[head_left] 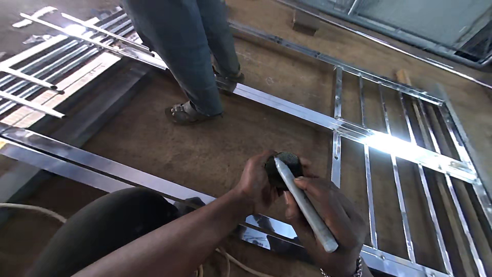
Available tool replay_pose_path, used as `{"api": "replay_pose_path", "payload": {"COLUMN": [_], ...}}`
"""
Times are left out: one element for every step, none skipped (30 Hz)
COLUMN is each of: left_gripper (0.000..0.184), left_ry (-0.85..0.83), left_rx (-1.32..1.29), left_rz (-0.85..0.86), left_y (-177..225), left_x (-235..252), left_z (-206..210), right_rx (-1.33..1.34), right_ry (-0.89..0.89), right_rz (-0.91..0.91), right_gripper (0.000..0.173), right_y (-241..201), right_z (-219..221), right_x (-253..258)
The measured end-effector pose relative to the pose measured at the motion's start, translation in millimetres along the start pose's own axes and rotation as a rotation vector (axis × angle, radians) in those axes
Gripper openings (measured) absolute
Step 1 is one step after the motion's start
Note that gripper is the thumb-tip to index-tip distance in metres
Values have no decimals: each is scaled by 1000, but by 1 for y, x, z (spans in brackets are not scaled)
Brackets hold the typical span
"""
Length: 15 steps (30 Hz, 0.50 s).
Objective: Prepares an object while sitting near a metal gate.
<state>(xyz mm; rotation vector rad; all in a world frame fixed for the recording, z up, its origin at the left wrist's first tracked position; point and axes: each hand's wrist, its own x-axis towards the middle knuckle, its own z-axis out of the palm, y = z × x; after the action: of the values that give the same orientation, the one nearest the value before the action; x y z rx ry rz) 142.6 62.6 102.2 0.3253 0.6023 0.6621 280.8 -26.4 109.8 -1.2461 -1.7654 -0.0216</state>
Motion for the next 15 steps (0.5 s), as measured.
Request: {"api": "replay_pose_path", "payload": {"left_gripper": [62, 64, 64, 63, 60, 59, 60, 60, 62, 61, 61, 58, 54, 53, 53], "left_ry": [-38, -54, -48, -35, -28, -31, -30, -22, -23, -24, -19, 0, 9, 5, -7], "left_rx": [-1, -2, -3, -3, -8, -15, -18, -19, -12, -7, -4, -3, -16, -33, -43], "left_rz": [2, 2, 4, 5, 3, 0, -3, -6, -8, -11, -7, -3, -3, -8, -11], "left_y": [0, -1, -1, -1, -1, -1, -1, -1, -1, -1, -1, -1, -1, 0, 0], "left_x": [1, 2, 2, 2, 2, 2, 3, 3, 4, 5, 5, 5, 5, 4, 4], "left_z": [-2, -3, -3, -2, -1, -1, -1, -1, -2, -3, -3, -2, -1, -1, -1], "right_rx": [4, 3, 2, 0, 0, 0, 5, 9, 11, 16, 25, 33, 39, 37, 35], "right_ry": [-5, 2, 14, 29, 39, 39, 28, 12, 3, 5, 16, 37, 57, 74, 87], "right_rz": [-2, 3, 12, 21, 27, 28, 21, 11, 6, 10, 26, 48, 66, 76, 80], "right_gripper": [25, 25, 25, 25, 26, 26, 26, 26, 26, 25, 26, 27, 27, 27, 26], "right_y": [1, 1, 1, 2, 2, 3, 4, 4, 4, 5, 5, 6, 7, 8, 8], "right_z": [0, 0, 0, 0, 0, 0, 0, 1, 1, 2, 1, 0, -2, -3, -5], "right_x": [0, 0, 0, 0, 0, 0, 0, 0, 0, -1, -1, -2, -2, -2, -1]}}
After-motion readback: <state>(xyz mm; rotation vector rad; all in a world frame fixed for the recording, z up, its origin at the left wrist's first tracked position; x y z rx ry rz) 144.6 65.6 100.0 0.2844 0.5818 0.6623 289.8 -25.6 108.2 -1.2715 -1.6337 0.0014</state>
